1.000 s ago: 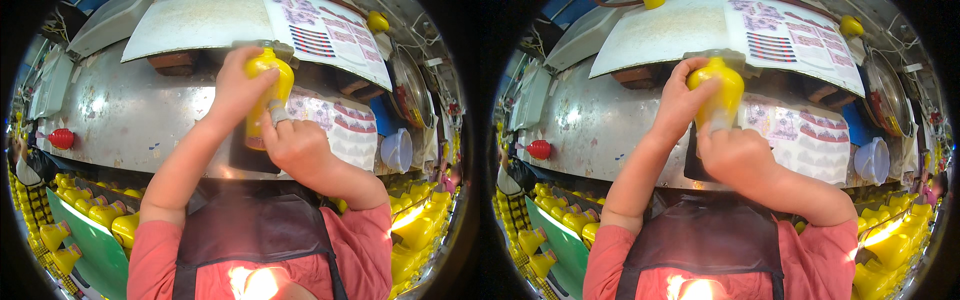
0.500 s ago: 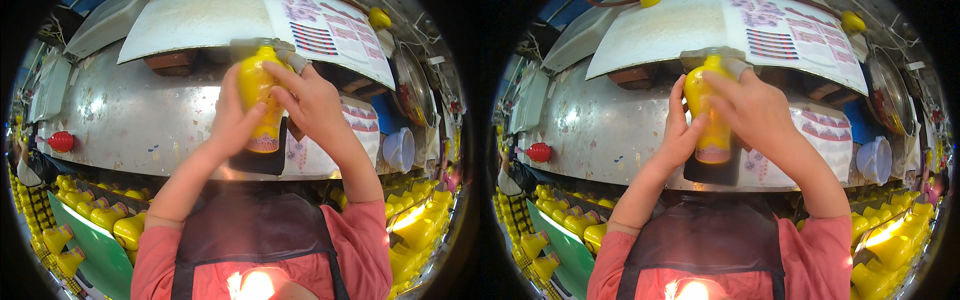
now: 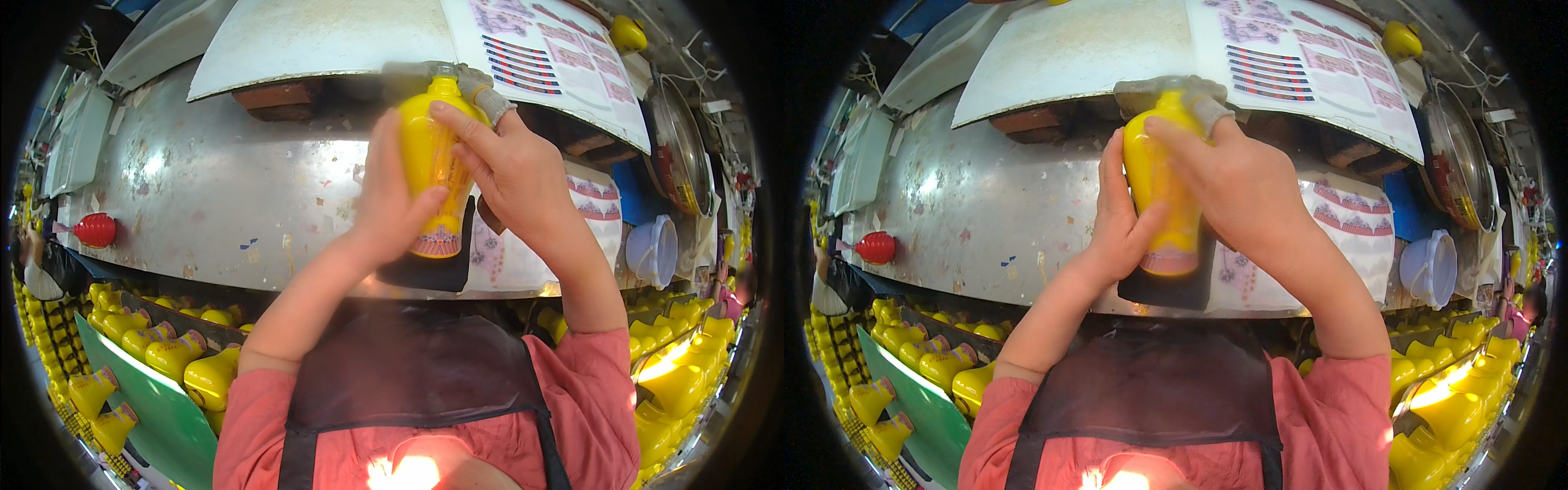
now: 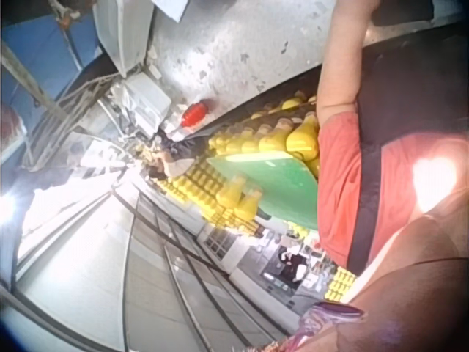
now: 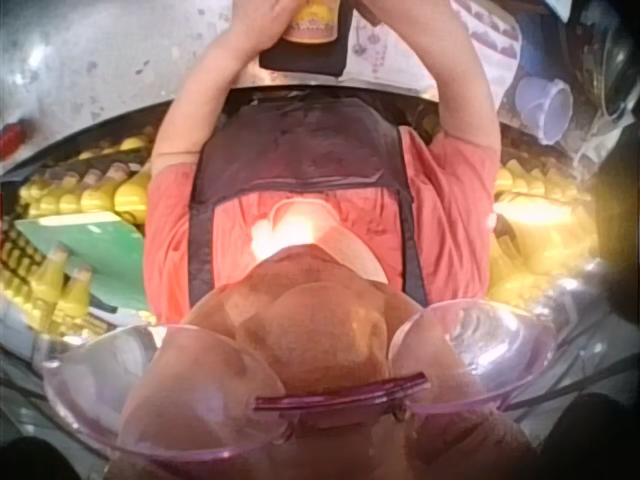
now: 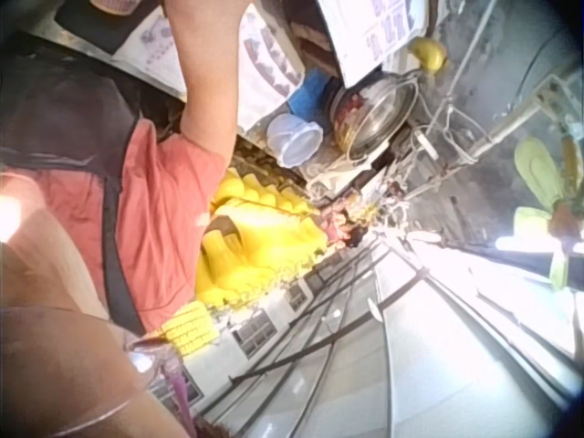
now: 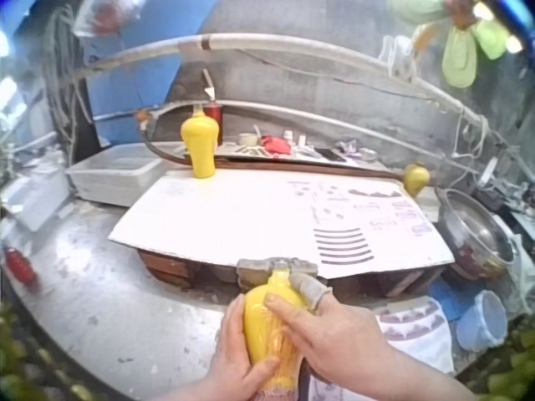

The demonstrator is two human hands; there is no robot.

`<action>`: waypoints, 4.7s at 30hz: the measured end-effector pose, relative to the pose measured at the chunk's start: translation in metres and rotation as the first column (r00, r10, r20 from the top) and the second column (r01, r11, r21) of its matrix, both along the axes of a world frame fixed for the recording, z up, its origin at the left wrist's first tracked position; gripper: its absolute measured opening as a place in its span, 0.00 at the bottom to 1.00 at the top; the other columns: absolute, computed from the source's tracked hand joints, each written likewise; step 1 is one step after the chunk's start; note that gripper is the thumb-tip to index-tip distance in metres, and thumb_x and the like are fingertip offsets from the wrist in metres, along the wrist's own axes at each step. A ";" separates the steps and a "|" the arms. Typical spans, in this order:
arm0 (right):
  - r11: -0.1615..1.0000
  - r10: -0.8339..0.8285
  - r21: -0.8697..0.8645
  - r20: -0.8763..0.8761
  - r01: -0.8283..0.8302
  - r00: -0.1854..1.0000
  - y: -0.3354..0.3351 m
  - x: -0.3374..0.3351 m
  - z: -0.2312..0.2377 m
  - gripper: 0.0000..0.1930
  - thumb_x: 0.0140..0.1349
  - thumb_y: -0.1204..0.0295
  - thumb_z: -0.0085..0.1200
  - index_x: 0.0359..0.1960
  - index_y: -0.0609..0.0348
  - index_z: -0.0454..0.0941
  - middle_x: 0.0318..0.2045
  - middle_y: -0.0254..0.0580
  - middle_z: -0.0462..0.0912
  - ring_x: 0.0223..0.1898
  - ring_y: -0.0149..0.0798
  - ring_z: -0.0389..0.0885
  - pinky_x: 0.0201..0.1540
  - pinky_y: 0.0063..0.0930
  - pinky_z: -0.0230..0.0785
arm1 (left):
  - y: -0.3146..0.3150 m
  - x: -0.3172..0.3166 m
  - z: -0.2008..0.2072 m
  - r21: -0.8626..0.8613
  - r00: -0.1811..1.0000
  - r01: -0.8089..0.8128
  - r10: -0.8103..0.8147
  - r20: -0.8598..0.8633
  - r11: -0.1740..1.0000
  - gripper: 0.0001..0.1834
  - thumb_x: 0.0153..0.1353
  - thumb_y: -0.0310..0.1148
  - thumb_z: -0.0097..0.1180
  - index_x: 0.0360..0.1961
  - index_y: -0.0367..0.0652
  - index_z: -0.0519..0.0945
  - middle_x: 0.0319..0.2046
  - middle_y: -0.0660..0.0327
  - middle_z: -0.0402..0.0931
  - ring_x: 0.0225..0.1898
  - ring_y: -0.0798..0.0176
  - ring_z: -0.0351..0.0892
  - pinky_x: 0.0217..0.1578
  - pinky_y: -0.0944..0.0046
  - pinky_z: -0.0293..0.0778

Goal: The person applies adhesive labels to yellow plastic bottles. They peel labels from a sheet, wrap them around the bottle body, smooth them by hand, and place the labeled bottle on a nearby tray. The process repeats with additional bottles.

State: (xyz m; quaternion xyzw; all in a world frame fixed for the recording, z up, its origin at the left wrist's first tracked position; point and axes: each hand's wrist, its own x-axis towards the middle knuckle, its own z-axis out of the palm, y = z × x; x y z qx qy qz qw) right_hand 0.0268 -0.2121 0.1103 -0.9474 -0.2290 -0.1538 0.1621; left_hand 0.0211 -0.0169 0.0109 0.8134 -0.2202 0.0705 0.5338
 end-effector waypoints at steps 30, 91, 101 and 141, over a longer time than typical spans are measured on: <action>0.722 0.114 0.625 -0.530 0.297 0.840 -0.017 -0.030 -0.050 0.53 0.58 0.60 0.68 0.81 0.56 0.48 0.69 0.59 0.70 0.39 0.40 0.85 0.47 0.34 0.77 | 0.011 0.004 -0.010 -0.226 0.987 0.048 -0.080 -0.137 0.973 0.47 0.69 0.47 0.55 0.79 0.36 0.47 0.76 0.39 0.52 0.77 0.38 0.54 0.75 0.48 0.53; 0.714 0.084 0.615 -0.550 0.335 0.831 -0.013 -0.034 -0.050 0.45 0.68 0.66 0.60 0.82 0.52 0.47 0.48 0.44 0.83 0.33 0.27 0.79 0.42 0.23 0.75 | 0.008 -0.010 -0.006 -0.374 0.955 -0.038 -0.077 -0.287 0.927 0.43 0.70 0.41 0.53 0.79 0.36 0.50 0.69 0.42 0.61 0.70 0.42 0.64 0.73 0.47 0.56; 0.729 -0.021 0.568 -0.537 0.381 0.843 0.003 -0.045 -0.052 0.47 0.66 0.63 0.62 0.81 0.60 0.47 0.59 0.59 0.78 0.32 0.37 0.82 0.40 0.30 0.77 | 0.002 -0.011 -0.019 -0.271 0.980 -0.056 0.001 -0.197 0.961 0.49 0.67 0.48 0.62 0.79 0.39 0.50 0.71 0.42 0.59 0.74 0.41 0.58 0.74 0.48 0.54; 0.742 -0.132 0.564 -0.409 0.364 0.903 0.012 -0.008 -0.020 0.36 0.59 0.56 0.67 0.68 0.58 0.73 0.51 0.54 0.82 0.38 0.43 0.82 0.44 0.33 0.75 | -0.001 0.027 0.024 0.173 0.908 -0.143 0.060 0.415 0.975 0.37 0.64 0.53 0.59 0.70 0.47 0.70 0.66 0.46 0.64 0.66 0.37 0.62 0.69 0.41 0.59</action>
